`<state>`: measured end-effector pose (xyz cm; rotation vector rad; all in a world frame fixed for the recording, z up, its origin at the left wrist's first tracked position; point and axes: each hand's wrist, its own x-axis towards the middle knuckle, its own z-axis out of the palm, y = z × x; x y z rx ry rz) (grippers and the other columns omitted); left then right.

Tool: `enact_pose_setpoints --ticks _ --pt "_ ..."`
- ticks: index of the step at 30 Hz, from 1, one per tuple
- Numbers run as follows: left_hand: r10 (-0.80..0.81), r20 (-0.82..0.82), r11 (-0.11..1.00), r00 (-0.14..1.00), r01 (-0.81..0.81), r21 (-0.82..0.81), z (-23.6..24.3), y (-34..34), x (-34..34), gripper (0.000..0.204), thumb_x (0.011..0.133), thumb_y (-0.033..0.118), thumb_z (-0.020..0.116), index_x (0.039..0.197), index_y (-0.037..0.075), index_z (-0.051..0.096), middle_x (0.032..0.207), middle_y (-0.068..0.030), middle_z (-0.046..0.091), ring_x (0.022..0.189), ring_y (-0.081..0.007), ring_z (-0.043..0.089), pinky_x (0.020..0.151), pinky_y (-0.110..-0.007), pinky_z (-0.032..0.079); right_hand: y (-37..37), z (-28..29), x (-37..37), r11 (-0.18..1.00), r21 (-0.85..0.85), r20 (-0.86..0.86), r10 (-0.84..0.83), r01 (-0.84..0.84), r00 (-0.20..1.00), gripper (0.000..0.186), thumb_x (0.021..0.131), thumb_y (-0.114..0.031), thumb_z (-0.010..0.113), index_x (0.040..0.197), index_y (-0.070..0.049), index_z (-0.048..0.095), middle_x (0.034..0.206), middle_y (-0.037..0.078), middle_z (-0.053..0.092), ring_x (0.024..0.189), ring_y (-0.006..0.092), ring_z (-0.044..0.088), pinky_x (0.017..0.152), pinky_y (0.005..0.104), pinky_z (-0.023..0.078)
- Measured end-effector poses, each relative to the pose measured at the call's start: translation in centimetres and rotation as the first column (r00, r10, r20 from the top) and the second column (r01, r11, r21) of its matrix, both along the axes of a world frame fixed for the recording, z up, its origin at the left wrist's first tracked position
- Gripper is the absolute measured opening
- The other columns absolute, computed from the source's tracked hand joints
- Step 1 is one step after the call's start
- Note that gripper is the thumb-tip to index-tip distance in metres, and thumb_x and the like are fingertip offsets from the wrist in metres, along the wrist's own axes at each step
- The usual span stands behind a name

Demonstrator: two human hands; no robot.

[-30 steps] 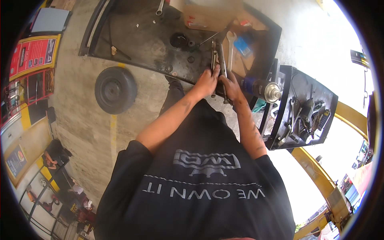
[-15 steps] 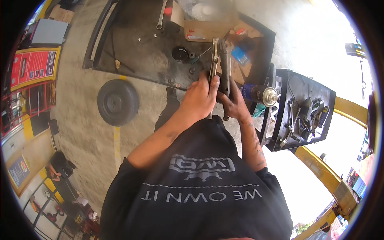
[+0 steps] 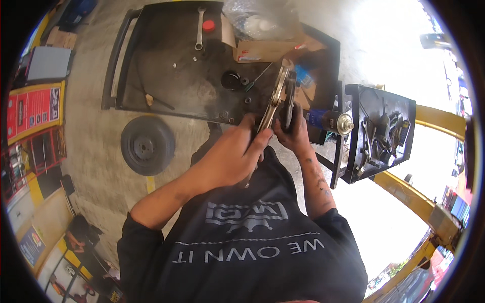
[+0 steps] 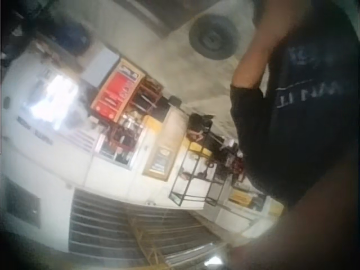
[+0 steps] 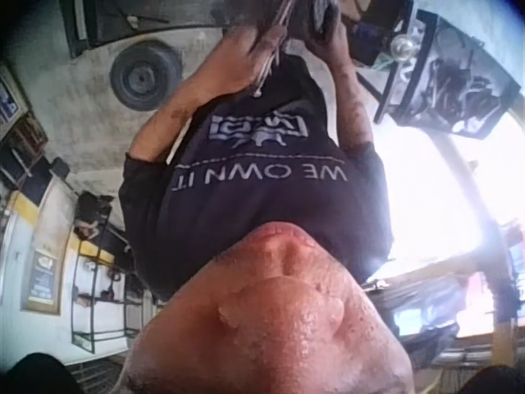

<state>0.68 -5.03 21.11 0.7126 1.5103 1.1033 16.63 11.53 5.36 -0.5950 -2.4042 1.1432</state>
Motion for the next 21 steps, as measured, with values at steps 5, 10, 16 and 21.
enact_pose_setpoints --ticks 5,10,16,21 --pt "-0.092 -0.064 0.995 0.994 0.094 0.043 0.6 -2.0 -1.7 0.038 0.105 0.03 0.04 0.124 -0.002 0.045 0.07 -0.0077 0.061 0.061 -0.0159 0.061 0.059 -0.031 0.049 0.9 0.9 -1.2 0.992 0.127 -0.038 0.003 0.002 0.999 0.079 0.07 -0.017 0.081 0.133 0.001 0.037 0.105 0.024 0.063 0.092 0.0464 0.062 0.078 0.047 0.051" --pt "-0.187 -0.14 0.982 0.972 0.191 0.011 2.2 -2.8 -3.8 0.044 0.103 0.034 0.041 0.127 -0.002 0.046 0.07 -0.0086 0.062 0.064 -0.019 0.063 0.062 -0.032 0.049 2.3 1.1 -1.9 0.984 0.175 -0.005 0.037 -0.036 0.999 0.085 0.06 -0.023 0.088 0.129 -0.002 0.043 0.106 0.021 0.061 0.093 0.0426 0.06 0.08 0.0462 0.049" --pt "-0.221 -0.118 0.975 0.968 0.219 -0.033 4.4 -3.2 -6.1 0.048 0.102 0.041 0.041 0.12 -0.003 0.051 0.069 -0.0084 0.061 0.064 -0.02 0.065 0.061 -0.033 0.049 2.9 3.2 -3.9 0.977 0.212 0.001 -0.019 0.018 1.0 0.073 0.055 -0.017 0.087 0.117 -0.003 0.051 0.098 0.018 0.06 0.09 0.0412 0.058 0.078 0.046 0.049" --pt "-0.25 -0.036 0.967 0.967 0.248 -0.05 5.6 -3.7 -8.0 0.052 0.103 0.044 0.04 0.12 -0.004 0.052 0.067 -0.0078 0.059 0.063 -0.0182 0.063 0.06 -0.031 0.049 3.4 5.2 -5.3 0.923 0.381 -0.082 -0.029 0.058 0.996 0.059 0.052 -0.009 0.081 0.106 -0.004 0.056 0.094 0.017 0.059 0.09 0.0399 0.057 0.079 0.0448 0.048"
